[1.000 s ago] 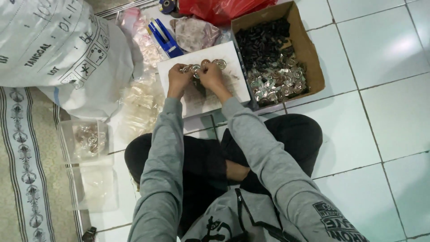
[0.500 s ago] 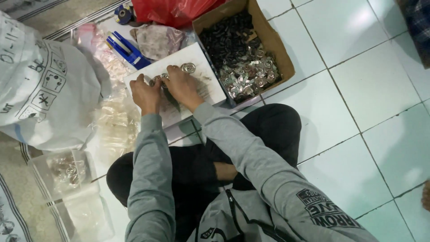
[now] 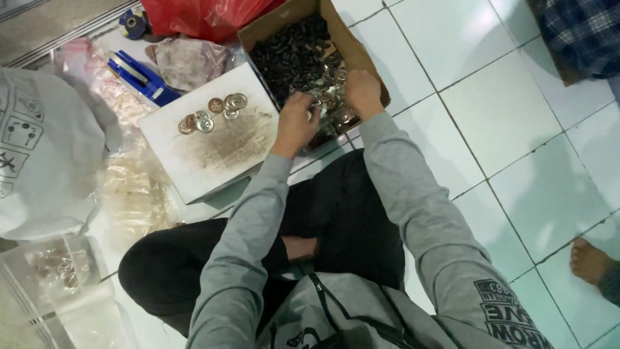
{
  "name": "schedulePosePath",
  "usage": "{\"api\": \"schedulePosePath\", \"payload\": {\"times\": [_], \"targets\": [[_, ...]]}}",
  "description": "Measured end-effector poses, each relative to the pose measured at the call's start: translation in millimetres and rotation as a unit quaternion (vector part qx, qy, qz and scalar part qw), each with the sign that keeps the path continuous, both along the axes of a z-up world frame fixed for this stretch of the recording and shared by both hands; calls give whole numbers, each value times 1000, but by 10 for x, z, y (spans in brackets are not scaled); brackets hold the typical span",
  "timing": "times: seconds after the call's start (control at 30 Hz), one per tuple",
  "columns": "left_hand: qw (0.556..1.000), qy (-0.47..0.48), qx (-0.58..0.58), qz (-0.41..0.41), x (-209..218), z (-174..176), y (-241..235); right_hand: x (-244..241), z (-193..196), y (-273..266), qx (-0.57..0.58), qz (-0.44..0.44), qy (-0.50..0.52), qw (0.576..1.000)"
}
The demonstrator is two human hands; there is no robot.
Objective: Packaging small metal components from a cardboard box into individual plastic bags while sitting on the floor.
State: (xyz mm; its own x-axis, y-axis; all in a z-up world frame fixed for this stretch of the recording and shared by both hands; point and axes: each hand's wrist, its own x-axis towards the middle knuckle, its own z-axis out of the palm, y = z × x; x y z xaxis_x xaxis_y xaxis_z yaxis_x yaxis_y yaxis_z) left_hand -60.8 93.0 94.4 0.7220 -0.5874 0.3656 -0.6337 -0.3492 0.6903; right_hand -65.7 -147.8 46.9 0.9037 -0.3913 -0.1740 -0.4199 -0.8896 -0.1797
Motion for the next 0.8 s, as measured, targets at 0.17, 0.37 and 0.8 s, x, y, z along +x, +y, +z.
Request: {"api": "schedulePosePath", "payload": {"times": [0.17,0.37,0.8], "targets": [[988,140,63,-20,-48,-192,-435,-202,-511,-258,-78,43,21,996],[975,216,51,-16,-4,-291,-527,-193,-657,-247,-126,71,40,989],[913,406,-8,27,117,-588,-763,-247,-459,-177,397,-89,-45,913]]}}
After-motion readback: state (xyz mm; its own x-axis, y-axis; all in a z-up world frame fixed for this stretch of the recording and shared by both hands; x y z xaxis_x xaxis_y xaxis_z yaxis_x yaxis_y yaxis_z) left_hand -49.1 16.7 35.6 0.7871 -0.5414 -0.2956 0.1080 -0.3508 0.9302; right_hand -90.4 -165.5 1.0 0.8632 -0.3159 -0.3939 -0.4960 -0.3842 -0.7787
